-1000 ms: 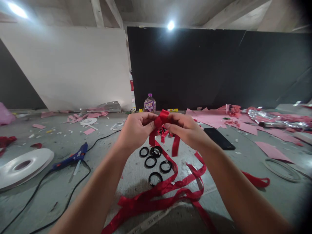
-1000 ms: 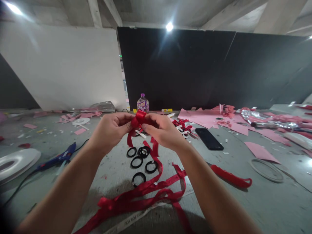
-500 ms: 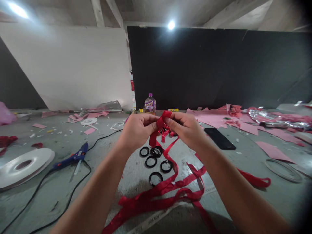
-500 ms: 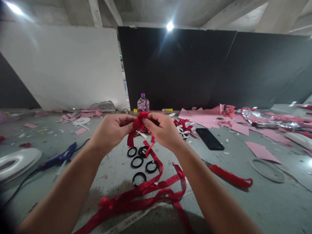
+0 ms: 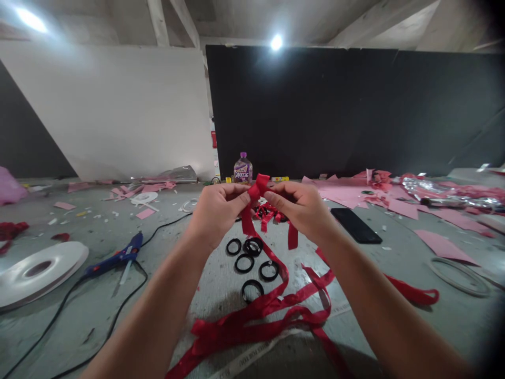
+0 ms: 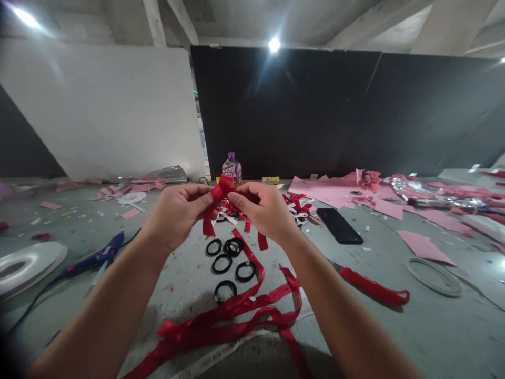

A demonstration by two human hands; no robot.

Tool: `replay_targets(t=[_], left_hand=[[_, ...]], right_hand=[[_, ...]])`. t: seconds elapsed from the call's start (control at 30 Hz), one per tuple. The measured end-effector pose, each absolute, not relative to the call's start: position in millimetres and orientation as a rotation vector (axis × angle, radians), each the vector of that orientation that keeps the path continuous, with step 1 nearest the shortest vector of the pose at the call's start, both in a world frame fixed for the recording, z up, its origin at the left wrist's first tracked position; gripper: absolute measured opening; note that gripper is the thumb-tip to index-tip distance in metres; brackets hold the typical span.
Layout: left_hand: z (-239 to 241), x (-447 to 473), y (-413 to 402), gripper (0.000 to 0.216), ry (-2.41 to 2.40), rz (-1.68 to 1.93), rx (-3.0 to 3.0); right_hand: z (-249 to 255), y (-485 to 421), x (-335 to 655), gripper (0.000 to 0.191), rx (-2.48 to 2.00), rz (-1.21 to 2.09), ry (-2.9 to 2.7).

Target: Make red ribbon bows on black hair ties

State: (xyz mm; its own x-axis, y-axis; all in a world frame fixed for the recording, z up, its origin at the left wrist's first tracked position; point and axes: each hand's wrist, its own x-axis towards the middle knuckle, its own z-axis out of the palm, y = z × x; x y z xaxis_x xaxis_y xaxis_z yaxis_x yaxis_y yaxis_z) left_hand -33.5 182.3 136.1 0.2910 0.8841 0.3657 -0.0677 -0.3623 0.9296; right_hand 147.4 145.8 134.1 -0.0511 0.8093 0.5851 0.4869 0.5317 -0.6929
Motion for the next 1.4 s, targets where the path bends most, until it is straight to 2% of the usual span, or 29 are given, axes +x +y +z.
replay_targets(t=[0.17,0.33,0.53,0.8,1.0,1.2,1.4], left_hand=[[133.7,-34.2,186.0,0.020,0.924,1.359,1.690],[134.7,-33.7,181.7,0.026,0.875,1.295,1.761],[137.7,-33.4,177.6,0.022,0.806,1.257,1.849],[136.1,-34.2,175.9,0.018,0.949,1.416,2.071],[135.1,-32.7,174.8,0.016,0.923,1.411,2.119],[133.5,-31.8,174.6,0.018,0.947,1.428,2.170],[132.9,-28.1,171.5,0.015,0.982,1.504,2.295]], right_hand=[[134.4,144.0,147.0,0.018,-1.082,0.294,-1.678],[130.2,144.7,143.6,0.012,-1.032,0.211,-1.692],[127.8,145.9,144.8,0.008,-1.031,0.077,-1.775],[130.5,148.3,146.7,0.016,-0.971,0.234,-1.802],[126.8,151.4,146.5,0.024,-0.960,0.558,-1.588],[132.3,143.7,143.7,0.023,-0.995,0.572,-1.647],[129.4,147.9,142.6,0.031,-1.000,0.611,-1.677]])
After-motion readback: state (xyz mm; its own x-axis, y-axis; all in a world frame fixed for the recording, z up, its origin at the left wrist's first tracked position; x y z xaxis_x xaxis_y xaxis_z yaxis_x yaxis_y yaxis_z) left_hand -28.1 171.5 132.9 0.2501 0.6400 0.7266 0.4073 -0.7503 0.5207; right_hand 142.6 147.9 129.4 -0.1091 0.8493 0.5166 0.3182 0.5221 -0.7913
